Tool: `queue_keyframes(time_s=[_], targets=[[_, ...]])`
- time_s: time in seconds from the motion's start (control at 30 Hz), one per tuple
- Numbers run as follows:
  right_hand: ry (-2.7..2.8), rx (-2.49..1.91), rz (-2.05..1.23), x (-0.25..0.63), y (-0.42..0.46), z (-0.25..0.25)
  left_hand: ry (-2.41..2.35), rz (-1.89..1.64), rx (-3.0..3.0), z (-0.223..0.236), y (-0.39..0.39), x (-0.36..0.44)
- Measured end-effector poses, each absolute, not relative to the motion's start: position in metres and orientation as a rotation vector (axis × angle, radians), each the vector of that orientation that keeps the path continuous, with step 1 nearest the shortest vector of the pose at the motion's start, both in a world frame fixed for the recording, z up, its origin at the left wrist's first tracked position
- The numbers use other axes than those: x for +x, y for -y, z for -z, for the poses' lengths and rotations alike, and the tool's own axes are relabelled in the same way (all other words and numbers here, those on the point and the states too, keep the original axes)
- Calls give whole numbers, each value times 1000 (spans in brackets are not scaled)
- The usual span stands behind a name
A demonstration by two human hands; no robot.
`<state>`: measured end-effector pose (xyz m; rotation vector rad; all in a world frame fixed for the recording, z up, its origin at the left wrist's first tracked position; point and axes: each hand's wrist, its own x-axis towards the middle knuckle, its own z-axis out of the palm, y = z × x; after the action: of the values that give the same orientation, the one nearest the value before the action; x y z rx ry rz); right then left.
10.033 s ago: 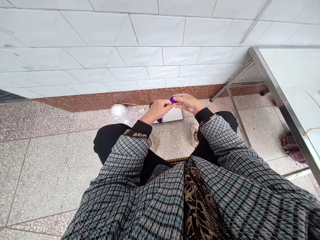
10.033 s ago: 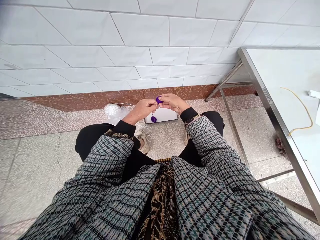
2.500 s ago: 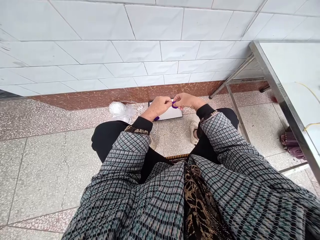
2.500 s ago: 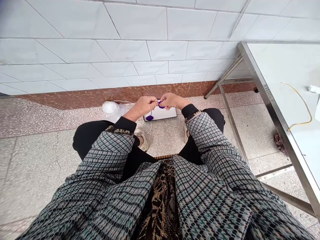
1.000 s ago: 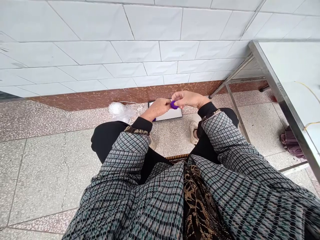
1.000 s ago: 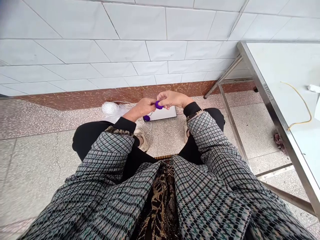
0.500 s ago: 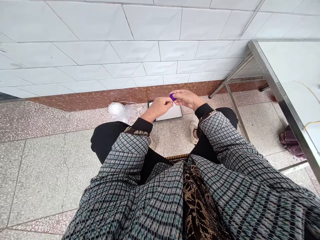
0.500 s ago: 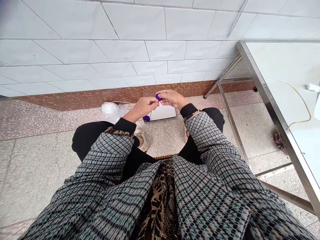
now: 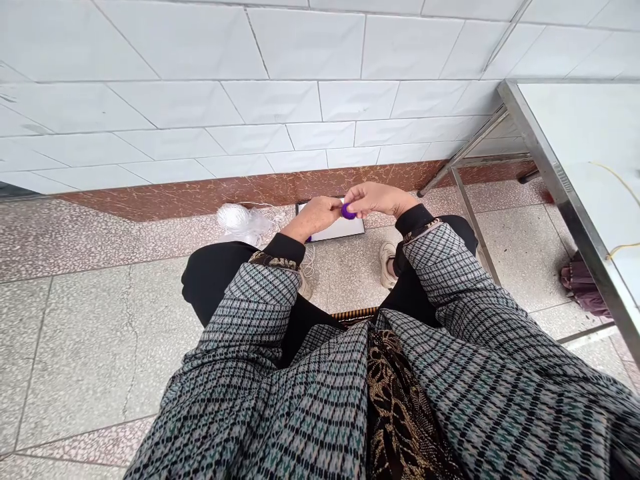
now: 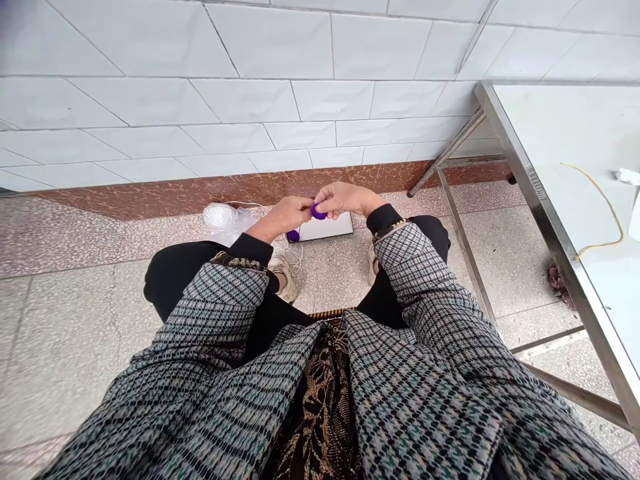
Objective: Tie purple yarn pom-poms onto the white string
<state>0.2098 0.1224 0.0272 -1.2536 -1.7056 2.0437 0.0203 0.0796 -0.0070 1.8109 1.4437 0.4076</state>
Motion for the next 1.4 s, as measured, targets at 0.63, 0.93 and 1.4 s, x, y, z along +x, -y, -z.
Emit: queue_keyframes(time_s=[0.63,0.93,1.4], targets=[[943,-1337,-1908,196,-129,-13,-1332,-532,1812,6,-75,27],[1639,-1299,-1987,209,-121,-24,-1496,-469,1830,7,-80,19],[934,-1227,-1895,198,-127,-22,-1317,-580,1663,1,-73,32]])
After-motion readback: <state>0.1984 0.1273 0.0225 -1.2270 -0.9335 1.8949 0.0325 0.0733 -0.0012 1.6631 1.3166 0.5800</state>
